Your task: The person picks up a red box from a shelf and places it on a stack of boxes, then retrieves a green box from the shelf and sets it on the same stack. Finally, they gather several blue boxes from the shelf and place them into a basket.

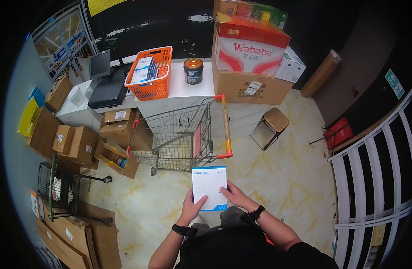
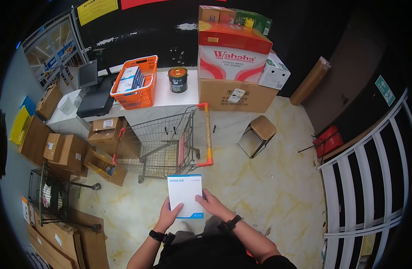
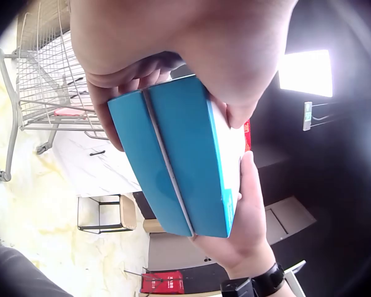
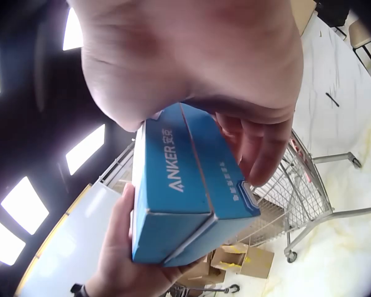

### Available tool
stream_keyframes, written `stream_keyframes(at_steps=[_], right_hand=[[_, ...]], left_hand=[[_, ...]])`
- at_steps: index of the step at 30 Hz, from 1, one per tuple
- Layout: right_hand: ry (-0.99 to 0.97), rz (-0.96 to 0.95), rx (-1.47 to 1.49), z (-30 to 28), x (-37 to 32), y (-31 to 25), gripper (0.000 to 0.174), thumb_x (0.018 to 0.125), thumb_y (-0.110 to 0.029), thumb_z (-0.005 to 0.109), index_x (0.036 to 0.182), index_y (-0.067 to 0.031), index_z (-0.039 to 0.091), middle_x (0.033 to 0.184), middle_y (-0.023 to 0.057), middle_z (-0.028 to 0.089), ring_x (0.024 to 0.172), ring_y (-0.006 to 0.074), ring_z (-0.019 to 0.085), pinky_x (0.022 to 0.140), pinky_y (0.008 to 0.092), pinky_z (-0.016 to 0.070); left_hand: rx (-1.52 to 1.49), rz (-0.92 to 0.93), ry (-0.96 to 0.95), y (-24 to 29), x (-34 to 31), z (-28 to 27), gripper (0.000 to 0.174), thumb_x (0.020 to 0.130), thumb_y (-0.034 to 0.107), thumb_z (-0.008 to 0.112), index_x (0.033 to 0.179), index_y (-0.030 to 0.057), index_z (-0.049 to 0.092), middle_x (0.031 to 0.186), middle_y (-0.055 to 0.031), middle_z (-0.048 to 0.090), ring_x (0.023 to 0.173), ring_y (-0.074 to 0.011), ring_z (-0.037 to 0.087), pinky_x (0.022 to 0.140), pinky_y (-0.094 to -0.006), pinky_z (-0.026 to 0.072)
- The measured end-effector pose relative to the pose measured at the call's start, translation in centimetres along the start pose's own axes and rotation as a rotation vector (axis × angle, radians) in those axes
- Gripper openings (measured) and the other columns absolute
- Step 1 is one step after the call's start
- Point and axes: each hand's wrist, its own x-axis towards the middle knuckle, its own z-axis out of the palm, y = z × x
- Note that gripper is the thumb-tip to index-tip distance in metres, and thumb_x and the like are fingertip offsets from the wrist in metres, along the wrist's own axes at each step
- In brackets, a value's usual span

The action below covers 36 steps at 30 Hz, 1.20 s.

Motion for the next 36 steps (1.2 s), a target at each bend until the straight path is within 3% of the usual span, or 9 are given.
stream_keyframes(at_steps=[3, 5, 12, 15, 18, 21, 25, 31, 36], right_hand=[[-0.029, 0.04, 0.029, -1.3, 3.2, 0.3, 0.054, 0.102, -0.032, 0.06, 0.138, 0.004, 0.042, 0.125, 0.0167, 0.061, 0.111, 0.02, 0.06, 0.097, 0.0348, 0.0488], [0.056, -0.103, 0.027, -1.7, 5.7, -0.5, 0.065, 0.099, -0.027, 0.063, 0.145, 0.004, 0.03, 0.13, 0.0197, 0.057, 0.116, 0.0227, 0.06, 0.1, 0.0351, 0.0479], [-0.136, -0.15, -0.042, -3.6, 15.6, -4.9, 0.085, 0.095, -0.024, 0.067, 0.15, 0.0076, 0.011, 0.137, 0.023, 0.053, 0.125, 0.0272, 0.057, 0.104, 0.0376, 0.0456], [-0.13, -0.238, -0.148, -2.2, 20.9, -7.6, 0.084, 0.096, -0.025, 0.067, 0.15, 0.0078, 0.012, 0.136, 0.0229, 0.053, 0.125, 0.0272, 0.056, 0.105, 0.0377, 0.0446], [-0.124, -0.293, -0.121, 0.1, 26.7, -10.5, 0.08, 0.098, -0.026, 0.063, 0.15, 0.0073, 0.012, 0.137, 0.0224, 0.052, 0.126, 0.0266, 0.055, 0.106, 0.0373, 0.0428], [-0.085, -0.271, -0.248, 2.6, 33.1, -13.5, 0.076, 0.101, -0.026, 0.058, 0.151, 0.0069, 0.011, 0.137, 0.0224, 0.052, 0.126, 0.0256, 0.054, 0.106, 0.0363, 0.0419], [-0.04, -0.287, -0.105, 7.1, 42.6, -18.6, 0.062, 0.102, -0.02, 0.053, 0.15, 0.0034, 0.022, 0.139, 0.0199, 0.049, 0.127, 0.0252, 0.049, 0.108, 0.0368, 0.0381], [0.16, -0.317, -0.044, 12.1, 57.9, -26.0, 0.058, 0.101, -0.024, 0.057, 0.144, 0.0068, 0.034, 0.13, 0.0185, 0.056, 0.113, 0.02, 0.059, 0.095, 0.032, 0.0491], [0.313, -0.315, -0.066, 13.7, 70.0, -27.1, 0.059, 0.099, -0.032, 0.06, 0.135, 0.0104, 0.042, 0.126, 0.0221, 0.061, 0.113, 0.0274, 0.062, 0.096, 0.0353, 0.0492]], left_hand=[[-0.021, -0.081, -0.005, -0.5, 4.1, 0.2, 0.057, 0.091, 0.025, 0.075, 0.131, -0.0055, 0.048, 0.119, -0.0179, 0.064, 0.11, -0.0223, 0.063, 0.094, -0.0346, 0.0505], [-0.04, -0.101, 0.043, 0.9, 5.9, 1.0, 0.056, 0.091, 0.025, 0.075, 0.131, -0.0054, 0.048, 0.12, -0.018, 0.064, 0.111, -0.0219, 0.062, 0.095, -0.0343, 0.0504], [-0.009, -0.066, 0.197, 5.8, 13.2, -1.1, 0.058, 0.097, 0.024, 0.068, 0.137, -0.0046, 0.037, 0.124, -0.0194, 0.061, 0.112, -0.022, 0.061, 0.094, -0.0337, 0.05], [-0.057, -0.04, 0.251, 7.4, 16.8, -4.3, 0.053, 0.101, 0.022, 0.06, 0.138, -0.0028, 0.031, 0.123, -0.021, 0.06, 0.112, -0.0234, 0.06, 0.095, -0.0344, 0.0491], [0.011, 0.102, 0.305, 8.6, 21.1, -9.0, 0.046, 0.101, 0.019, 0.058, 0.135, -0.0023, 0.037, 0.121, -0.0186, 0.059, 0.11, -0.0222, 0.059, 0.097, -0.035, 0.0467], [-0.002, 0.066, 0.292, 11.7, 25.7, -14.6, 0.042, 0.101, 0.02, 0.057, 0.132, -0.0038, 0.042, 0.125, -0.0182, 0.056, 0.109, -0.0208, 0.058, 0.095, -0.0339, 0.0471], [0.131, 0.123, 0.353, 14.2, 34.3, -23.2, 0.045, 0.1, 0.025, 0.058, 0.132, -0.0058, 0.049, 0.119, -0.0176, 0.059, 0.105, -0.0213, 0.059, 0.091, -0.0334, 0.0482], [0.175, 0.213, 0.269, 20.6, 48.6, -34.6, 0.048, 0.1, 0.029, 0.058, 0.13, -0.0085, 0.053, 0.117, -0.019, 0.064, 0.101, -0.0219, 0.063, 0.09, -0.0344, 0.0499], [0.403, 0.32, 0.321, 23.2, 57.7, -38.7, 0.051, 0.101, 0.031, 0.053, 0.133, -0.0074, 0.05, 0.12, -0.0295, 0.064, 0.112, -0.0403, 0.064, 0.095, -0.0423, 0.0485]])
